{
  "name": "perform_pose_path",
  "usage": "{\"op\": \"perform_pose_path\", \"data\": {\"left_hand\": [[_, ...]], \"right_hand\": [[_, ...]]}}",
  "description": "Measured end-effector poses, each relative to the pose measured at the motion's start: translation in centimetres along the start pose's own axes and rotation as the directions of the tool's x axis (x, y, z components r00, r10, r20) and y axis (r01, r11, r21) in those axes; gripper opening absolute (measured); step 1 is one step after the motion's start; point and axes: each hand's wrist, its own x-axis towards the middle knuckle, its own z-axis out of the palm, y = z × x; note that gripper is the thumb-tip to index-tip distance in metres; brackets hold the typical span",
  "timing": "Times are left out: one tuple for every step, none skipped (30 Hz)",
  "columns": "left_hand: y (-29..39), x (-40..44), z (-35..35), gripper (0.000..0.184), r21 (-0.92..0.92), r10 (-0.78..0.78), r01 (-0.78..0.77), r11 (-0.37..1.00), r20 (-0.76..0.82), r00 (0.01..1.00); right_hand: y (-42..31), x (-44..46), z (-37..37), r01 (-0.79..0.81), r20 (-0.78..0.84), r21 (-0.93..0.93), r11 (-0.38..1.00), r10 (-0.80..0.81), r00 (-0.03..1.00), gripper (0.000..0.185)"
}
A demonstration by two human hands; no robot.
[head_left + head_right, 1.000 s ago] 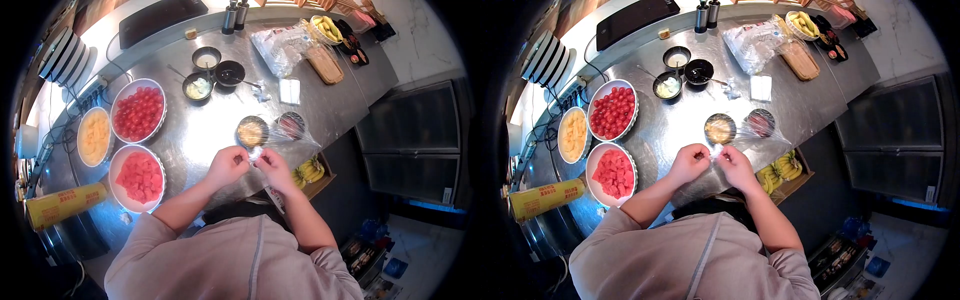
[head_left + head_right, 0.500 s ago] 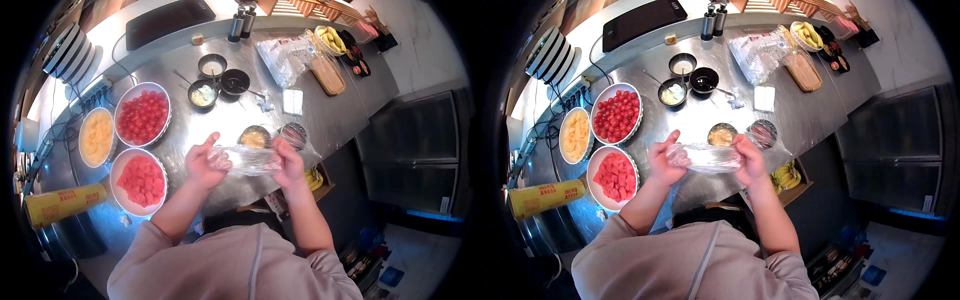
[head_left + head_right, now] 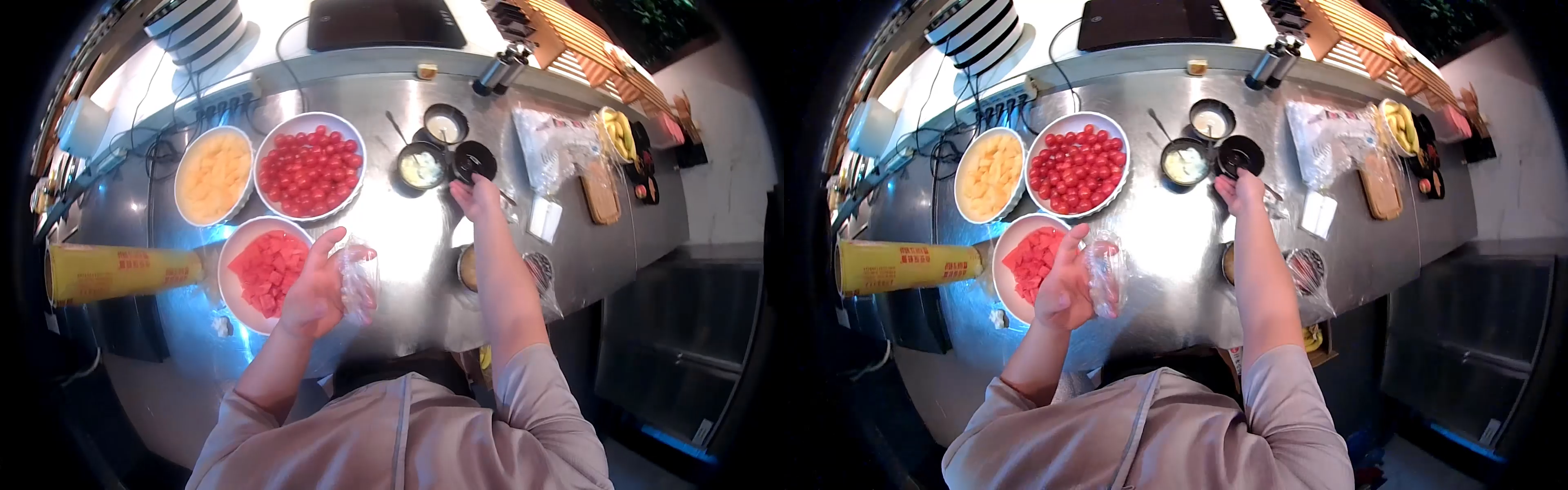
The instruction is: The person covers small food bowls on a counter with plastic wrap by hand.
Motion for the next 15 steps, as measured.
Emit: {"op": "perform_pose_path", "data": {"left_hand": [[0.2, -0.3, -0.1, 0.097, 0.036, 0.022, -0.021, 0.999, -0.023, 0.999], [0.3, -0.6, -0.2, 0.099, 0.068, 0.042, -0.039, 0.997, -0.046, 0.998], [0.2, -1.0, -0.3, 0.099, 0.058, 0.052, -0.049, 0.997, -0.053, 0.997], [0.3, -1.2, -0.5, 0.1, 0.069, 0.06, -0.056, 0.996, -0.055, 0.997], [0.4, -1.3, -0.7, 0.101, 0.083, 0.066, -0.062, 0.995, -0.055, 0.996], [0.4, -1.3, -0.9, 0.101, 0.077, 0.075, -0.071, 0.995, -0.051, 0.996], [0.3, -1.4, -1.0, 0.101, 0.093, 0.091, -0.086, 0.992, -0.051, 0.995], [0.2, -1.6, -1.0, 0.101, 0.109, 0.105, -0.099, 0.989, -0.051, 0.993], [0.2, -1.6, -1.0, 0.101, 0.104, 0.108, -0.103, 0.989, -0.05, 0.993], [0.3, -1.5, -1.1, 0.101, 0.105, 0.117, -0.112, 0.988, -0.04, 0.992], [0.3, -1.5, -1.1, 0.101, 0.106, 0.124, -0.12, 0.987, -0.031, 0.992], [0.3, -1.5, -1.2, 0.101, 0.105, 0.126, -0.122, 0.987, -0.03, 0.992], [0.3, -1.4, -1.3, 0.102, 0.122, 0.13, -0.125, 0.985, -0.032, 0.991], [0.2, -1.3, -1.3, 0.103, 0.138, 0.132, -0.126, 0.982, -0.034, 0.991], [0.1, -1.3, -0.9, 0.103, 0.137, 0.126, -0.12, 0.983, -0.037, 0.991]], "right_hand": [[0.1, 0.5, 0.1, 0.021, -0.023, -0.012, 1.0, -0.021, 0.999, 0.036], [0.2, 0.8, 0.0, 0.043, -0.05, -0.025, 0.999, -0.045, 0.998, 0.034], [0.2, 0.9, -0.2, 0.041, -0.05, -0.041, 0.998, -0.043, 0.998, 0.034], [0.2, 1.0, -0.4, 0.06, -0.043, -0.077, 0.995, -0.063, 0.997, 0.032], [0.0, 1.0, -0.6, 0.08, -0.033, -0.111, 0.991, -0.085, 0.996, 0.03], [-0.3, 0.5, -0.7, 0.087, -0.031, -0.12, 0.989, -0.091, 0.995, 0.03], [-0.6, -0.3, -1.0, 0.084, -0.029, -0.152, 0.985, -0.089, 0.996, 0.027], [-0.9, -1.1, -1.4, 0.08, -0.029, -0.182, 0.98, -0.086, 0.996, 0.024], [-1.2, -2.1, -1.8, 0.088, -0.04, -0.221, 0.971, -0.099, 0.994, 0.023], [-1.6, -3.3, -2.2, 0.093, -0.039, -0.225, 0.97, -0.104, 0.994, 0.023], [-2.1, -4.7, -2.7, 0.131, 0.029, -0.32, 0.939, -0.128, 0.991, 0.022], [-2.4, -6.1, -3.2, 0.171, 0.099, -0.407, 0.898, -0.143, 0.985, 0.022], [-2.6, -7.8, -3.3, 0.144, 0.092, -0.438, 0.887, -0.115, 0.989, 0.021], [-2.4, -9.7, -3.4, 0.147, 0.08, -0.455, 0.878, -0.124, 0.989, 0.02], [-1.9, -11.4, -3.9, 0.132, 0.106, -0.492, 0.86, -0.091, 0.99, 0.02]]}}
